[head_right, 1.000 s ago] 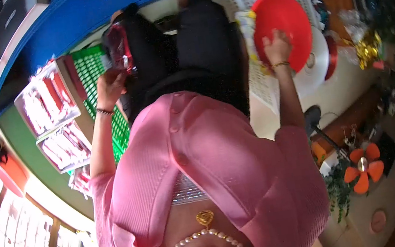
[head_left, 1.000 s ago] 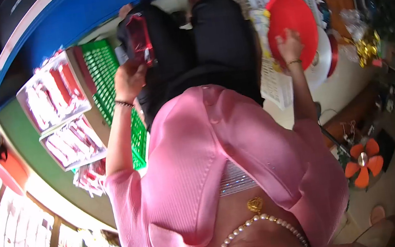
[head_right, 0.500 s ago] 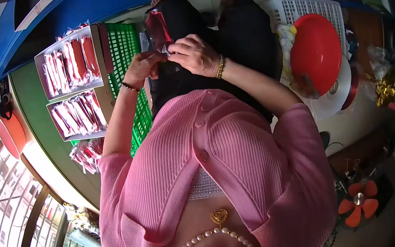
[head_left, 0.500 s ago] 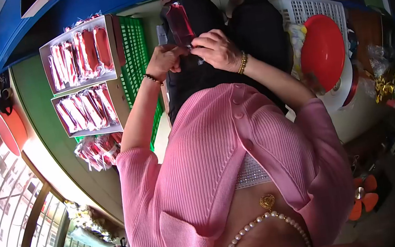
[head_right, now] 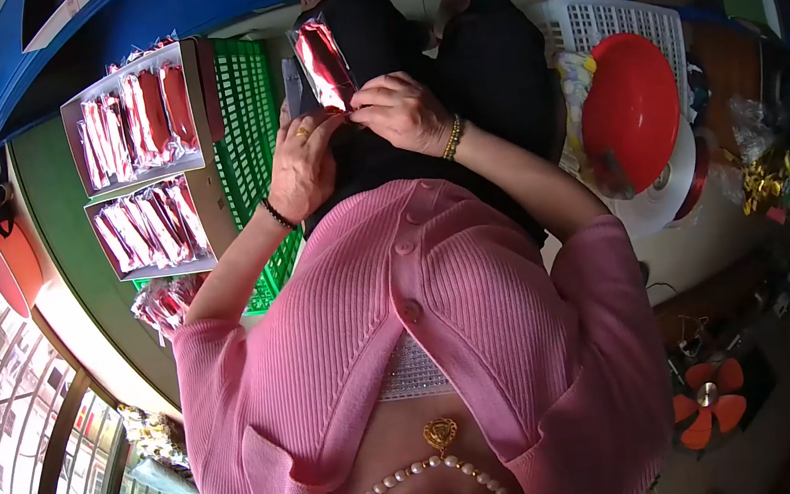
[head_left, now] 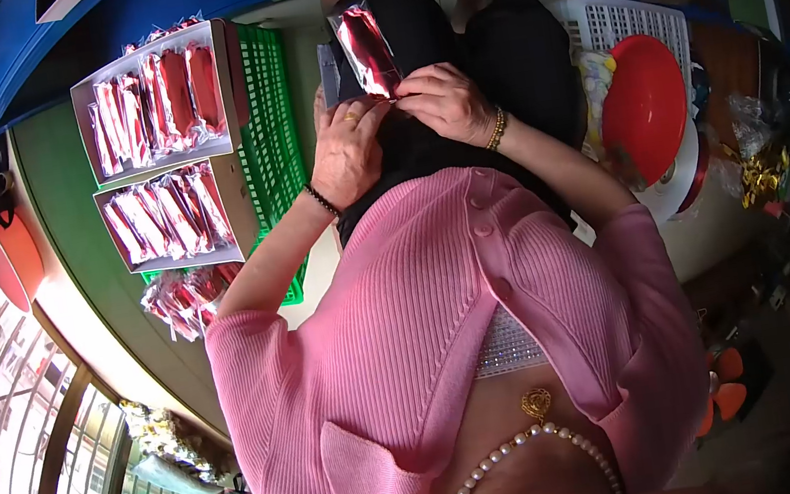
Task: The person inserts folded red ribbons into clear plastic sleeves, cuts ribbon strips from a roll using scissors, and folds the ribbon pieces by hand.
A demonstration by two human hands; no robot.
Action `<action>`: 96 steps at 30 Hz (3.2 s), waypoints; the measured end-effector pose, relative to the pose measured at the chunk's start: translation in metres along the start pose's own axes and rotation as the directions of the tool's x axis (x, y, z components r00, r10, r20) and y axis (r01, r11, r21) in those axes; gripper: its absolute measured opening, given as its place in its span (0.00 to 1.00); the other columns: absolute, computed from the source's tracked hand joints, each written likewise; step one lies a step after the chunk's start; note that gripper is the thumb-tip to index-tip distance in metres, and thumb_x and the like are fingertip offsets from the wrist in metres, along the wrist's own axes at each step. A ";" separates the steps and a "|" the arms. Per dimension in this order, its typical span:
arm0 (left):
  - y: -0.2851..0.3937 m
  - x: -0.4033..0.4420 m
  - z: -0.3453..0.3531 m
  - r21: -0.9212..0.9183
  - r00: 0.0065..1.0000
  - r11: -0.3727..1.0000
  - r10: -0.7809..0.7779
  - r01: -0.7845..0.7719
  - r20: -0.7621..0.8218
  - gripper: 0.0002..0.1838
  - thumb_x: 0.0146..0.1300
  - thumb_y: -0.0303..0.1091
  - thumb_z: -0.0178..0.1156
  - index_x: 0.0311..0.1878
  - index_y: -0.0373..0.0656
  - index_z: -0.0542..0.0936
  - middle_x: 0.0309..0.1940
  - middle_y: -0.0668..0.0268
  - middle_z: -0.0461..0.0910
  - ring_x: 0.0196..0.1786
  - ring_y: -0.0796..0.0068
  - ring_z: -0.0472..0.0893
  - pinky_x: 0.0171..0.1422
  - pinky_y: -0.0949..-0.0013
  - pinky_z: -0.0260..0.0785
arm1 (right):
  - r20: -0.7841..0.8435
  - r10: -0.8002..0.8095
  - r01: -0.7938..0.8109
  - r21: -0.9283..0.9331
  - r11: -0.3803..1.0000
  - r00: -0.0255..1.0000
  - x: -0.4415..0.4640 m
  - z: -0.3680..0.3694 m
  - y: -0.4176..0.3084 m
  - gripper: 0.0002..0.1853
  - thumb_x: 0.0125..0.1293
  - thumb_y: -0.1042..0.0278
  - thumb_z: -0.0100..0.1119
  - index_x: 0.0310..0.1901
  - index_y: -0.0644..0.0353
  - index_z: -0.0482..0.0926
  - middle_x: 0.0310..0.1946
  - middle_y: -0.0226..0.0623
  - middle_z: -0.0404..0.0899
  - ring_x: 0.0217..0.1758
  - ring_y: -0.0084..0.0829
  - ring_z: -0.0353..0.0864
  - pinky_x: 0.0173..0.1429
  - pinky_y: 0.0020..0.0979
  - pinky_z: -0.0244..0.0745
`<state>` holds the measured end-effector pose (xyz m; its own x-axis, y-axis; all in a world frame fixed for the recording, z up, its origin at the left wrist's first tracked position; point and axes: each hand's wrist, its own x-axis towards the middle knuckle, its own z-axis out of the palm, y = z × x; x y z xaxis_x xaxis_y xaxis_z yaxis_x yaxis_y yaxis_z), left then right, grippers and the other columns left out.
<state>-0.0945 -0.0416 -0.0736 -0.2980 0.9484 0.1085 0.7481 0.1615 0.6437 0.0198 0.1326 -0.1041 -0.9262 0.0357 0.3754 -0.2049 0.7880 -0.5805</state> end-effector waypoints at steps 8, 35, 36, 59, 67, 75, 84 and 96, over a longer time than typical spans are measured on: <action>-0.014 -0.007 0.026 -0.286 0.972 0.952 -0.162 0.108 -0.173 0.13 0.45 0.27 0.64 0.38 0.43 0.79 0.37 0.63 0.77 0.45 0.61 0.73 0.61 0.56 0.57 | 0.132 0.492 -0.502 0.383 0.775 0.861 0.003 -0.002 -0.012 0.03 0.53 0.73 0.63 0.31 0.60 0.82 0.28 0.32 0.77 0.30 0.27 0.77 0.35 0.25 0.71; -0.006 -0.022 0.052 -0.646 0.597 0.539 -0.786 0.540 -0.156 0.08 0.46 0.29 0.66 0.25 0.36 0.77 0.22 0.63 0.77 0.27 0.74 0.76 0.34 0.71 0.68 | 0.399 0.669 -0.737 0.026 0.676 0.627 0.043 0.005 -0.013 0.17 0.51 0.52 0.63 0.21 0.59 0.82 0.16 0.41 0.77 0.19 0.36 0.78 0.25 0.32 0.70; -0.007 -0.022 0.049 -0.647 0.596 0.538 -0.787 0.540 -0.157 0.08 0.46 0.29 0.66 0.25 0.36 0.77 0.22 0.63 0.77 0.27 0.74 0.76 0.34 0.71 0.68 | 0.393 0.669 -0.733 0.020 0.680 0.631 0.043 0.005 -0.013 0.17 0.50 0.52 0.63 0.20 0.59 0.82 0.16 0.41 0.77 0.19 0.37 0.78 0.25 0.32 0.70; -0.082 -0.023 -0.022 -0.651 0.528 0.629 -0.756 0.424 -0.387 0.05 0.48 0.20 0.56 0.26 0.41 0.70 0.22 0.74 0.69 0.27 0.85 0.68 0.31 0.79 0.63 | 0.256 0.809 -0.805 0.452 0.383 0.529 0.019 0.005 0.004 0.09 0.60 0.72 0.57 0.41 0.60 0.70 0.16 0.27 0.70 0.18 0.16 0.67 0.22 0.20 0.62; -0.170 -0.077 -0.136 0.393 0.564 0.434 -0.396 0.810 -0.725 0.07 0.49 0.33 0.58 0.30 0.42 0.74 0.36 0.55 0.72 0.42 0.55 0.72 0.45 0.55 0.61 | 0.268 0.775 -0.777 0.479 0.409 0.573 0.008 0.002 0.001 0.08 0.61 0.71 0.57 0.40 0.62 0.72 0.18 0.26 0.70 0.19 0.15 0.67 0.23 0.18 0.63; -0.140 -0.043 -0.092 0.182 0.623 0.716 -0.419 0.674 -0.661 0.26 0.44 0.33 0.64 0.48 0.38 0.71 0.53 0.45 0.67 0.55 0.45 0.66 0.58 0.53 0.61 | 0.260 0.709 -0.716 0.511 0.475 0.656 0.027 -0.045 -0.001 0.07 0.62 0.72 0.56 0.40 0.62 0.75 0.24 0.26 0.76 0.25 0.13 0.71 0.28 0.18 0.68; -0.045 0.123 -0.105 -0.022 0.750 0.990 -0.122 0.143 -0.649 0.15 0.51 0.24 0.59 0.44 0.39 0.74 0.50 0.53 0.71 0.53 0.52 0.70 0.56 0.58 0.62 | -0.558 0.306 -0.444 -0.127 0.887 0.771 0.134 -0.234 0.070 0.06 0.56 0.74 0.58 0.37 0.60 0.76 0.31 0.35 0.79 0.36 0.30 0.78 0.41 0.28 0.72; -0.011 0.342 -0.065 0.216 0.861 0.958 -0.057 0.190 -0.506 0.10 0.48 0.39 0.58 0.23 0.42 0.77 0.26 0.56 0.76 0.34 0.58 0.76 0.36 0.58 0.65 | -0.010 0.583 -0.504 -0.517 0.693 0.812 0.194 -0.299 0.184 0.21 0.55 0.61 0.63 0.48 0.64 0.76 0.42 0.43 0.81 0.45 0.32 0.81 0.49 0.30 0.73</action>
<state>-0.2435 0.2635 0.0059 -0.5990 0.6690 0.4400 0.7878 0.3941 0.4733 -0.1031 0.4681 0.0780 -0.8687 0.4946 -0.0269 0.4880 0.8453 -0.2178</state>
